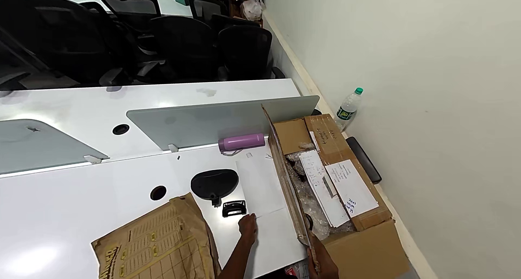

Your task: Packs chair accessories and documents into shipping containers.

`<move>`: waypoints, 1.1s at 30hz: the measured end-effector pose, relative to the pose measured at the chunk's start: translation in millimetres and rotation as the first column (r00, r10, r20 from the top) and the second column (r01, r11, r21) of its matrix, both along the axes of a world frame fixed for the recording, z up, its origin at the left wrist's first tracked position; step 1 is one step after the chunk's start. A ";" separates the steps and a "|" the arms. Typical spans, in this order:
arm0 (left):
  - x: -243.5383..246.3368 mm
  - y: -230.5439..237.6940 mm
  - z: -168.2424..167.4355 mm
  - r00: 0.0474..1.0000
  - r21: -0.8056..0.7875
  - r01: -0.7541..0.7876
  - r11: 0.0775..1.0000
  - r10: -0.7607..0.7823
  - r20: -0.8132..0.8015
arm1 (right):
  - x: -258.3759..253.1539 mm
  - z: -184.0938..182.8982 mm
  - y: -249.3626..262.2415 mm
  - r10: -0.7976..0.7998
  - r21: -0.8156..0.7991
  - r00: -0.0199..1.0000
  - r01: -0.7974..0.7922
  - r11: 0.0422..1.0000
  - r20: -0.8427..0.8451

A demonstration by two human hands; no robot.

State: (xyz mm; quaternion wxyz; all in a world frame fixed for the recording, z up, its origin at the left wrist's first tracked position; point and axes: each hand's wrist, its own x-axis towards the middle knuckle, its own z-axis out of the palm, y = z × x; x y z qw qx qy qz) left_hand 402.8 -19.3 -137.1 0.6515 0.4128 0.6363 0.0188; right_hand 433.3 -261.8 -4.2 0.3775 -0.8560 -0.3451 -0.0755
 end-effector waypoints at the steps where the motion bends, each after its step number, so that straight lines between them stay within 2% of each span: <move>1: -0.8 0.7 -3.5 1.000 0.017 0.025 1.000 -0.025 0.007 | 0.4 -2.5 -1.1 0.012 -0.002 1.000 -0.012 1.000 -0.001; 6: 0.6 8.9 -3.9 0.989 0.064 0.067 0.996 -0.075 0.126 | 1.7 -5.1 -1.6 0.002 -0.015 1.000 -0.002 1.000 -0.006; 8: 5.2 11.2 4.1 0.990 0.127 0.079 0.989 -0.093 0.107 | 2.1 -3.4 -1.1 -0.015 -0.013 1.000 0.015 1.000 0.010; 10: 9.3 11.7 14.0 0.983 0.243 0.172 0.955 -0.184 0.028 | 2.5 -1.3 -0.3 -0.030 -0.009 0.999 0.030 1.000 0.011; 12: 9.7 8.1 19.8 0.956 0.367 0.283 0.886 -0.289 -0.040 | 2.3 -0.3 1.1 -0.033 -0.007 0.999 0.033 0.999 0.004; 15: 8.6 -0.6 28.9 0.875 0.494 0.471 0.731 -0.457 -0.159 | 1.8 -1.7 1.4 -0.029 0.001 1.000 0.029 1.000 -0.001; 19: 12.1 -11.2 43.3 0.767 0.538 0.625 0.566 -0.575 -0.286 | 2.5 -0.7 1.5 -0.037 -0.005 0.999 0.037 0.999 0.007; 21: 13.0 -13.0 43.5 0.753 0.549 0.639 0.539 -0.584 -0.302 | 2.5 -0.3 1.5 -0.047 0.003 0.999 0.047 0.999 0.000; 22: 12.8 -13.0 41.6 0.775 0.566 0.610 0.554 -0.567 -0.280 | 2.7 -0.6 1.3 -0.050 0.009 0.999 0.050 0.999 0.001; 24: 11.3 -11.2 35.9 0.850 0.577 0.500 0.646 -0.493 -0.186 | 3.0 -1.8 0.6 -0.052 0.018 0.999 0.052 0.999 0.008; 28: 7.9 -1.0 31.8 0.971 0.424 0.216 0.879 -0.240 0.003 | 2.7 -2.8 1.2 -0.047 0.017 0.999 0.047 0.999 0.019; 31: 0.4 7.3 26.7 0.990 0.358 0.114 0.927 -0.134 0.031 | 2.7 -4.5 1.7 -0.040 0.021 0.999 0.040 0.999 0.028; 33: -6.8 13.9 18.8 0.990 0.345 0.124 0.931 -0.141 0.026 | 3.0 -8.1 1.2 -0.032 0.029 0.999 0.031 0.999 0.031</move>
